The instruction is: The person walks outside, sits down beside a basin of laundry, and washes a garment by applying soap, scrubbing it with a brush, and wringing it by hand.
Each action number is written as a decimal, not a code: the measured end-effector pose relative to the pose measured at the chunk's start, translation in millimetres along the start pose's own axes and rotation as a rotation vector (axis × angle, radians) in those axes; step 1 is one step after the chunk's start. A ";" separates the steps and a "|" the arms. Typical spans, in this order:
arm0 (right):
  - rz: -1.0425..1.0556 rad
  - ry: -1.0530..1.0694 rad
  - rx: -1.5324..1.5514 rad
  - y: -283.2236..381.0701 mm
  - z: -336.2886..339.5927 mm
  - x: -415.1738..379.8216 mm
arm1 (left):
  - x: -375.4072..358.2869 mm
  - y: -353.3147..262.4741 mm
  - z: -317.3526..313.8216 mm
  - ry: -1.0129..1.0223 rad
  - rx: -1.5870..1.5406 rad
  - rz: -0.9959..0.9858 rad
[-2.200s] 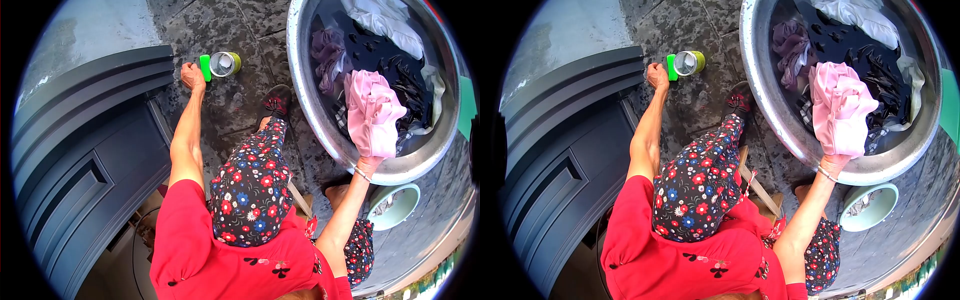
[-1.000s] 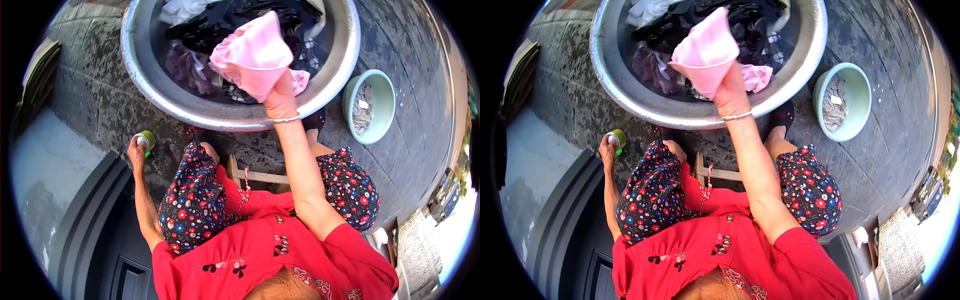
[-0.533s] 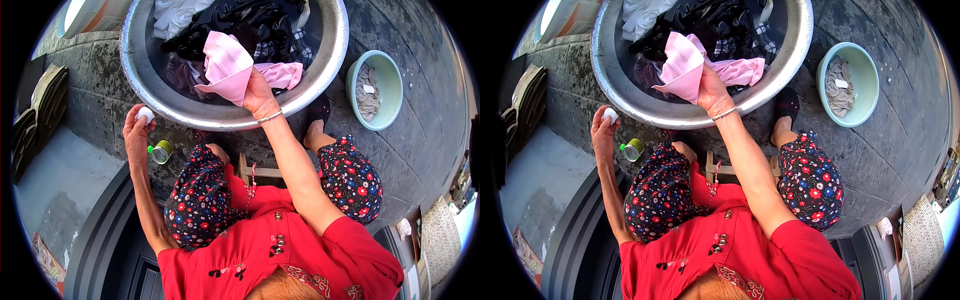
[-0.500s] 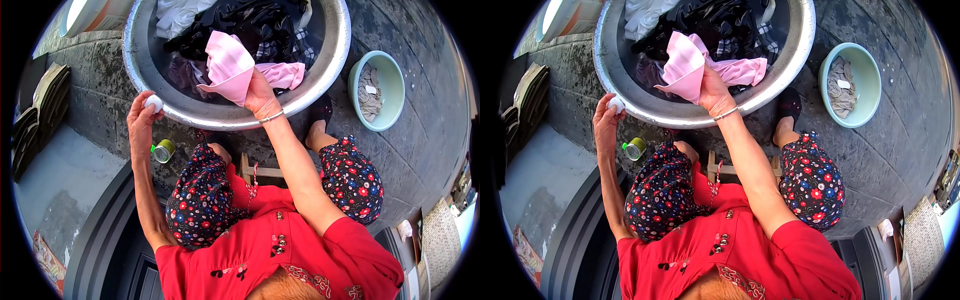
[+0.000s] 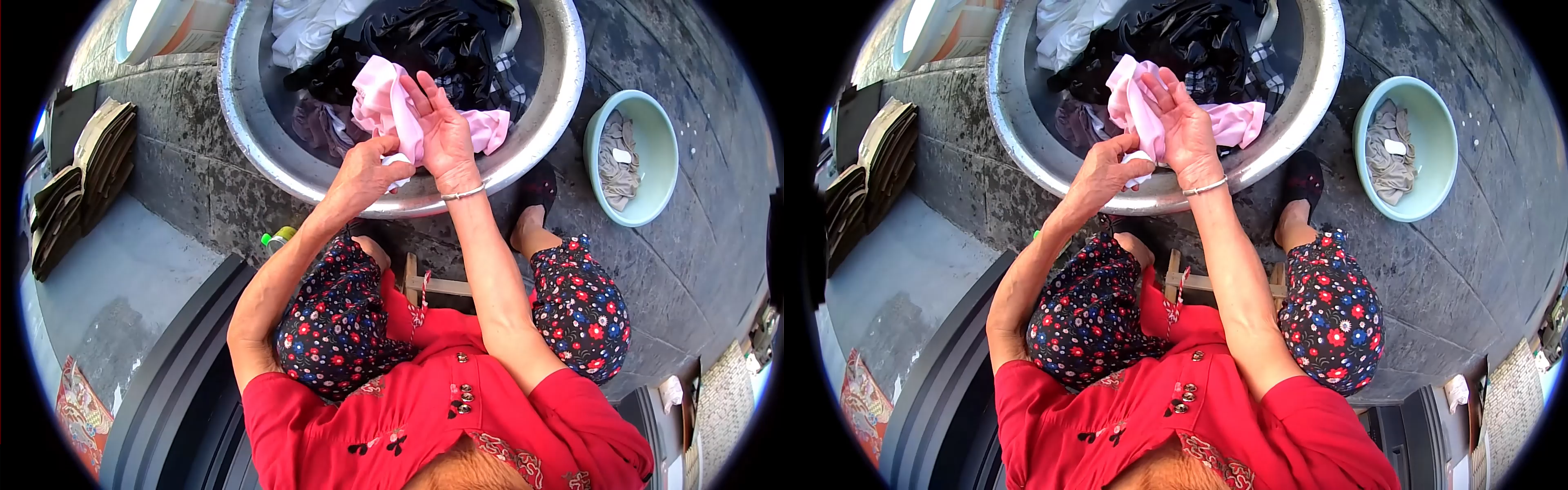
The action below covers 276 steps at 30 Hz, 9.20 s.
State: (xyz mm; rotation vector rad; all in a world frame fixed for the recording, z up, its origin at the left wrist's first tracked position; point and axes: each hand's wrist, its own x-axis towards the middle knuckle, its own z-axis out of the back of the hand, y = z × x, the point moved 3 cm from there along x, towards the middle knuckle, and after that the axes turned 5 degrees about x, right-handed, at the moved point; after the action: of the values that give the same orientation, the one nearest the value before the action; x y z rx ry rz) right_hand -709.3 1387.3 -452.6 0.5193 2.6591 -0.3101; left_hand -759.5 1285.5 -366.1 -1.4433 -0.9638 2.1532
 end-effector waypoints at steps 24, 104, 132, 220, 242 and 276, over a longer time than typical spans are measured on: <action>-0.299 0.009 -0.035 -19.4 15.0 -20.0 | 42.6 7.0 -29.9 -0.429 0.983 -0.717; -0.246 -0.017 -0.241 -16.2 -22.7 -13.0 | 72.9 8.5 -29.6 -1.041 0.713 -0.620; -0.173 -0.204 -1.014 10.3 -113.3 -16.2 | 21.1 62.2 59.8 -0.230 -0.257 -0.566; 0.027 -0.064 -0.354 -28.4 -87.0 -35.6 | -2.0 -44.8 1.7 -0.746 0.324 -0.841; 0.578 0.088 -1.670 -20.2 -86.1 -45.9 | 45.2 -58.4 76.9 -0.602 -0.444 -0.026; -0.150 -0.272 -1.277 106.2 -62.0 38.8 | 94.9 -23.8 2.6 0.065 -1.005 0.102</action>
State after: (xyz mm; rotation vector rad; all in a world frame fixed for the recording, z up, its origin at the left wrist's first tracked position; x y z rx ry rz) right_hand -721.3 1513.5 -428.6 -0.1409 2.0588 1.1209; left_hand -801.8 1361.7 -410.7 -1.9587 -2.1542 1.6821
